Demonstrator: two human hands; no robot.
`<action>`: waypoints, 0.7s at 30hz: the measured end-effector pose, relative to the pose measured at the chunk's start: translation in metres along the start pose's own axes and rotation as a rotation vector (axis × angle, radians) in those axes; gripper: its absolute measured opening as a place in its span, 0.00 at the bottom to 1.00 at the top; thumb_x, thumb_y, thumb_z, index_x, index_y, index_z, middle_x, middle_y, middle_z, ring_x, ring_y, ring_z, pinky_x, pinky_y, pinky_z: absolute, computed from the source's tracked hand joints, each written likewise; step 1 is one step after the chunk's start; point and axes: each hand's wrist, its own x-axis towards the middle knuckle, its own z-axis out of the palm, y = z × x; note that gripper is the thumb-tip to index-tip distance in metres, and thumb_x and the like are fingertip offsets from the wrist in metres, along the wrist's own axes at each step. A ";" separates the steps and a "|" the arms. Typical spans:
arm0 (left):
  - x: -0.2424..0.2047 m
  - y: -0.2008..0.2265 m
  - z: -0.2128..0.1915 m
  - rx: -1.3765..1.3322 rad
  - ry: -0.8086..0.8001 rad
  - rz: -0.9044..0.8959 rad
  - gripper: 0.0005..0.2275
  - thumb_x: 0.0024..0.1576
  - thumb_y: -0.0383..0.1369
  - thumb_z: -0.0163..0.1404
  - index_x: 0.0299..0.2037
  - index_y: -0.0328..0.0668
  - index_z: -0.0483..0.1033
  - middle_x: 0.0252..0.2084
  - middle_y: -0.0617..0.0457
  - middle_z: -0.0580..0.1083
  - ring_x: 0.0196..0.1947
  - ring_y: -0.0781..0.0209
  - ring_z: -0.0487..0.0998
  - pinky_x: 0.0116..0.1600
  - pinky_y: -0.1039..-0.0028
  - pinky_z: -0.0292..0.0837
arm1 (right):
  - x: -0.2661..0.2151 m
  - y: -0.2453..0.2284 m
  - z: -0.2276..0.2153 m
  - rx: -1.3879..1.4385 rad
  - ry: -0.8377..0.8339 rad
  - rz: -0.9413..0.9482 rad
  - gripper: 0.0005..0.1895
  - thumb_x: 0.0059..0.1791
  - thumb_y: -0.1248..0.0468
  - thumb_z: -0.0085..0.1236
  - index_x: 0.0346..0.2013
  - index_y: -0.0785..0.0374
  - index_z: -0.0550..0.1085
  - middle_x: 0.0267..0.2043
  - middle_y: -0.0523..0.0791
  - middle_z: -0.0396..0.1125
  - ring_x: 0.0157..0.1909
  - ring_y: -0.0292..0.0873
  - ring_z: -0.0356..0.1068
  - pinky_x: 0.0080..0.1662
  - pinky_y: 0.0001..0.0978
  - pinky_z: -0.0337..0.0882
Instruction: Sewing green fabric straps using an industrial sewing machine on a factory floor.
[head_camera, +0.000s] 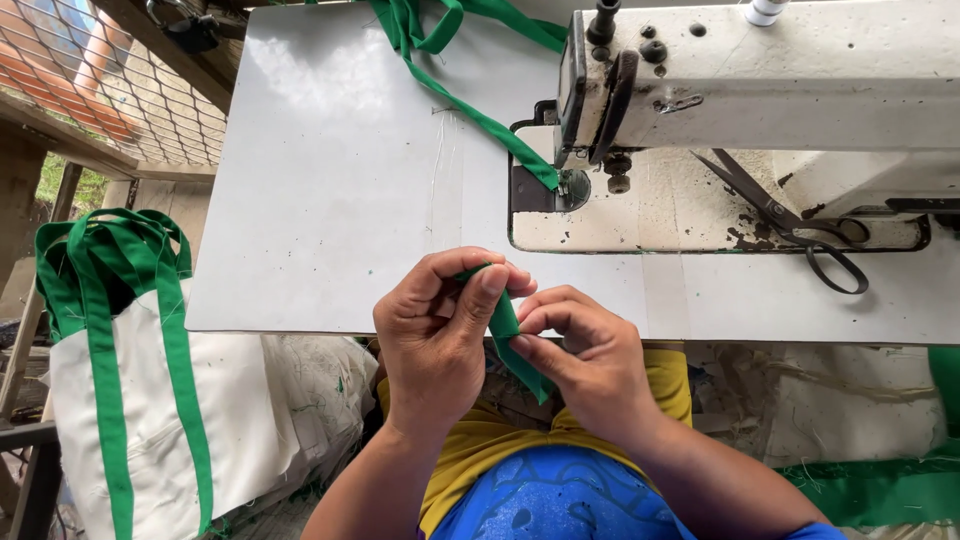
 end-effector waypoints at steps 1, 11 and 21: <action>0.000 -0.001 -0.002 -0.035 -0.013 -0.026 0.04 0.62 0.27 0.53 0.42 0.32 0.75 0.35 0.43 0.79 0.36 0.56 0.85 0.44 0.73 0.85 | 0.002 0.001 -0.004 0.082 -0.069 0.123 0.03 0.49 0.66 0.63 0.35 0.63 0.77 0.42 0.46 0.72 0.47 0.40 0.72 0.52 0.30 0.75; 0.008 0.002 -0.027 -0.112 -0.311 -0.202 0.07 0.62 0.30 0.53 0.42 0.32 0.78 0.37 0.45 0.81 0.32 0.67 0.79 0.36 0.82 0.77 | 0.010 0.015 -0.014 0.154 -0.311 0.335 0.03 0.49 0.66 0.64 0.31 0.60 0.78 0.35 0.40 0.68 0.40 0.37 0.65 0.45 0.30 0.68; 0.029 -0.012 -0.052 0.042 -0.311 -0.165 0.04 0.56 0.22 0.59 0.40 0.31 0.83 0.34 0.44 0.82 0.36 0.68 0.79 0.43 0.77 0.80 | 0.004 0.019 -0.007 0.144 -0.132 0.161 0.03 0.44 0.76 0.68 0.31 0.71 0.80 0.32 0.50 0.74 0.34 0.35 0.69 0.39 0.27 0.72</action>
